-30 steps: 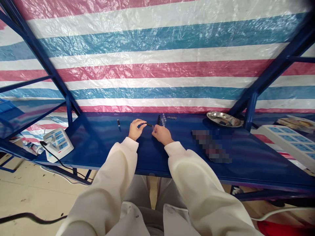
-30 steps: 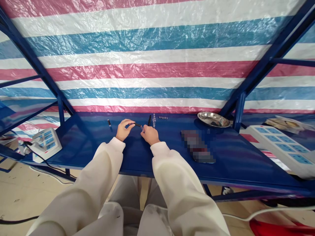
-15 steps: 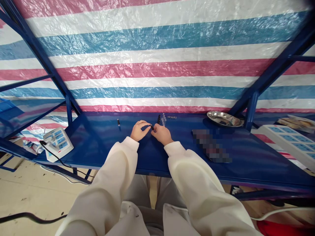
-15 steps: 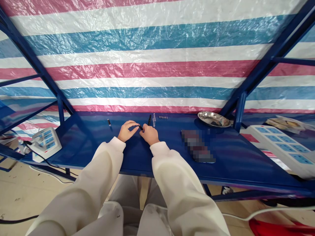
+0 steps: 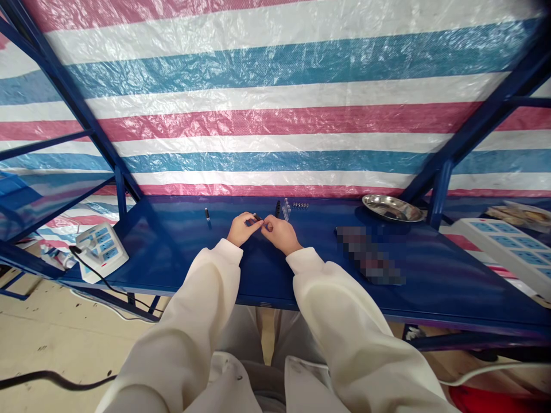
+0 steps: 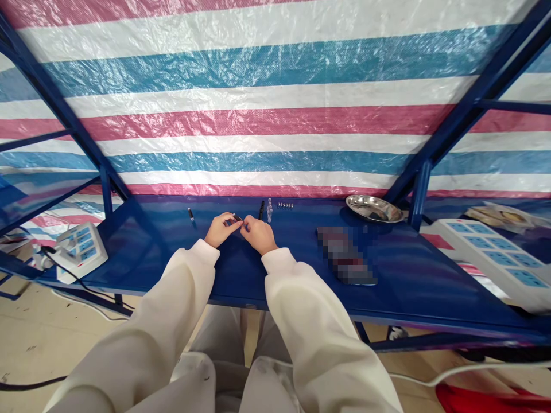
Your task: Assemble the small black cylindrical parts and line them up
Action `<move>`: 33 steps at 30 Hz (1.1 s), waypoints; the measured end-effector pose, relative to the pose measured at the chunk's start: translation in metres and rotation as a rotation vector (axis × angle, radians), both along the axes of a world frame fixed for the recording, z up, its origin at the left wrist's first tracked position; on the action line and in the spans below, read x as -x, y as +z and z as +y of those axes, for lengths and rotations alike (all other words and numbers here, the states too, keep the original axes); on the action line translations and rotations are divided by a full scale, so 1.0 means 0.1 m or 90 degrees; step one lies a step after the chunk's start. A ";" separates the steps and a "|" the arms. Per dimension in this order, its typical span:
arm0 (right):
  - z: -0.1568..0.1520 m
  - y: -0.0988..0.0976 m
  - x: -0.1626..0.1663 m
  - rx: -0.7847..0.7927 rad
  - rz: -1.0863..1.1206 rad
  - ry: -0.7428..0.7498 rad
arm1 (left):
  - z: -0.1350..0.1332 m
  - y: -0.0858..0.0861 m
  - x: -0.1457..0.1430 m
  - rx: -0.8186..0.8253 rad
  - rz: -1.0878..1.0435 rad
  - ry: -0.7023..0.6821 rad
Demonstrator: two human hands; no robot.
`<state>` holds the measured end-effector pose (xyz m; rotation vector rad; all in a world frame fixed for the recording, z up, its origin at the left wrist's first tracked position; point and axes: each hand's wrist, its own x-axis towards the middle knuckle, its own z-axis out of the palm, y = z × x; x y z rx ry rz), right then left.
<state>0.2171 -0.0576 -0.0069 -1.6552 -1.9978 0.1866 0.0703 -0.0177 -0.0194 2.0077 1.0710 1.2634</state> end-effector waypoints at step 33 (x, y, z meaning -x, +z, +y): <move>0.02 -0.09 0.00 0.037 0.041 0.109 | 0.13 0.18 0.59 0.257 0.334 0.561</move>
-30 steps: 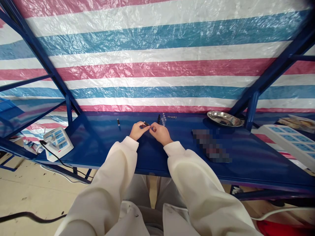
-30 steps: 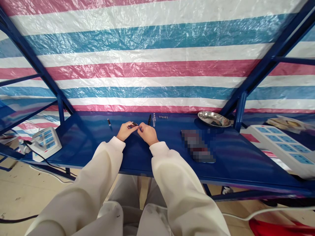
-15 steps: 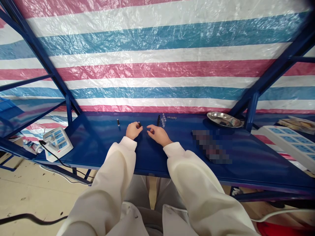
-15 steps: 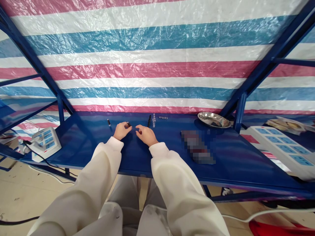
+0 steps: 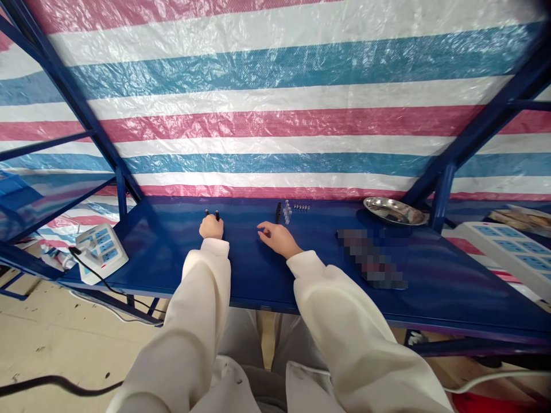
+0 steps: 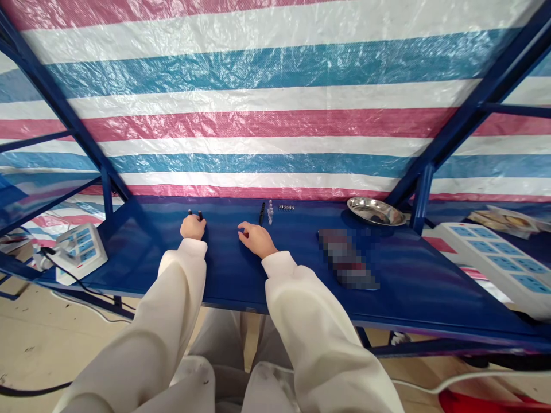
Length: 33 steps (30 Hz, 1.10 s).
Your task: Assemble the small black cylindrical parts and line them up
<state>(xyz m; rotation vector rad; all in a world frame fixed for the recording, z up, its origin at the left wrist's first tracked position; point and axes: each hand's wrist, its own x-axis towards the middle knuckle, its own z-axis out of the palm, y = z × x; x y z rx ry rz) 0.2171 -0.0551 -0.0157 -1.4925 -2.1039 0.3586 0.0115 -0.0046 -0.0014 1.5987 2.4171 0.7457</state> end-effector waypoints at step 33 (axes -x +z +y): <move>-0.04 0.10 -0.14 -0.223 0.210 -0.094 | 0.07 0.04 0.06 0.027 0.001 0.054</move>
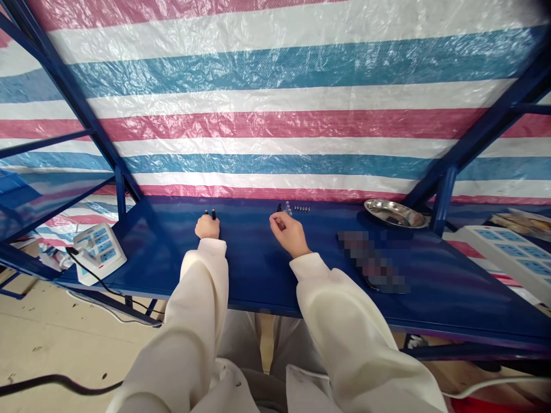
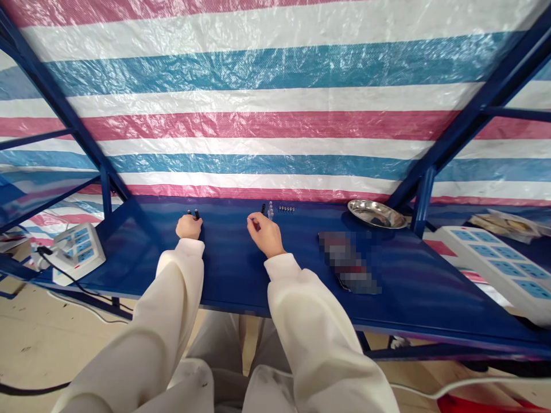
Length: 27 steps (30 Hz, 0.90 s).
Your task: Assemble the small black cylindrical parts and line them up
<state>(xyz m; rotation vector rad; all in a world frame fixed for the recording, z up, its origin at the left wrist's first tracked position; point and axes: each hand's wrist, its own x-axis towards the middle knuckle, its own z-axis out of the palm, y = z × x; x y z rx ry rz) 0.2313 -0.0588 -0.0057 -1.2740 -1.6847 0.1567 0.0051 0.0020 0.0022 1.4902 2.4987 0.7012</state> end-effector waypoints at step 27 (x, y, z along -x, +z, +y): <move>0.20 -0.16 -0.30 0.403 -0.159 -0.294 | -0.29 0.01 -1.09 -0.072 0.331 -0.701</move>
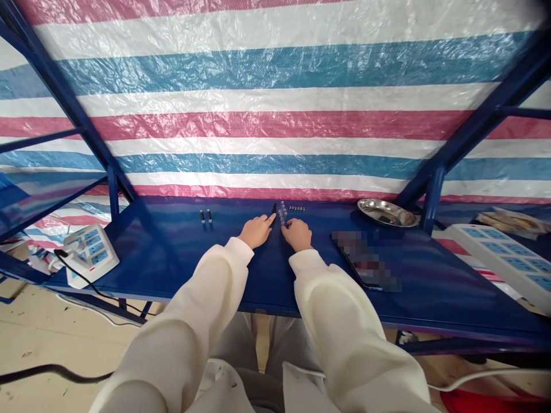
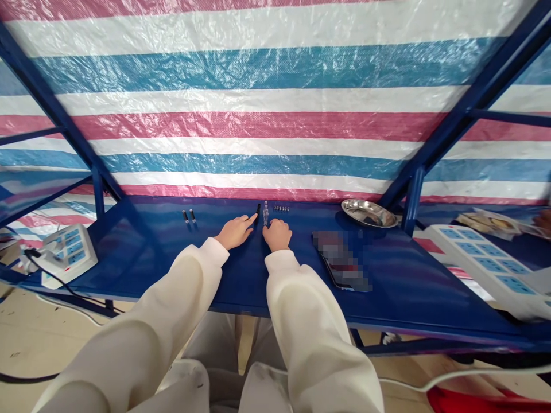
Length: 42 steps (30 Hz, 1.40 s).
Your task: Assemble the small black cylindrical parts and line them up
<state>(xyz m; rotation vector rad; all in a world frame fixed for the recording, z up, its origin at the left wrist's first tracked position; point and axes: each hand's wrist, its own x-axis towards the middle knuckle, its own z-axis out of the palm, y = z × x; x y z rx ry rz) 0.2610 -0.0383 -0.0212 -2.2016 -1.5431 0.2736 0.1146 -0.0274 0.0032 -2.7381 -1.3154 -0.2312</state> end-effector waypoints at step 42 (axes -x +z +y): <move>-0.07 0.05 0.21 -0.130 -0.103 0.257 | 0.09 -0.19 0.41 0.033 -0.639 0.063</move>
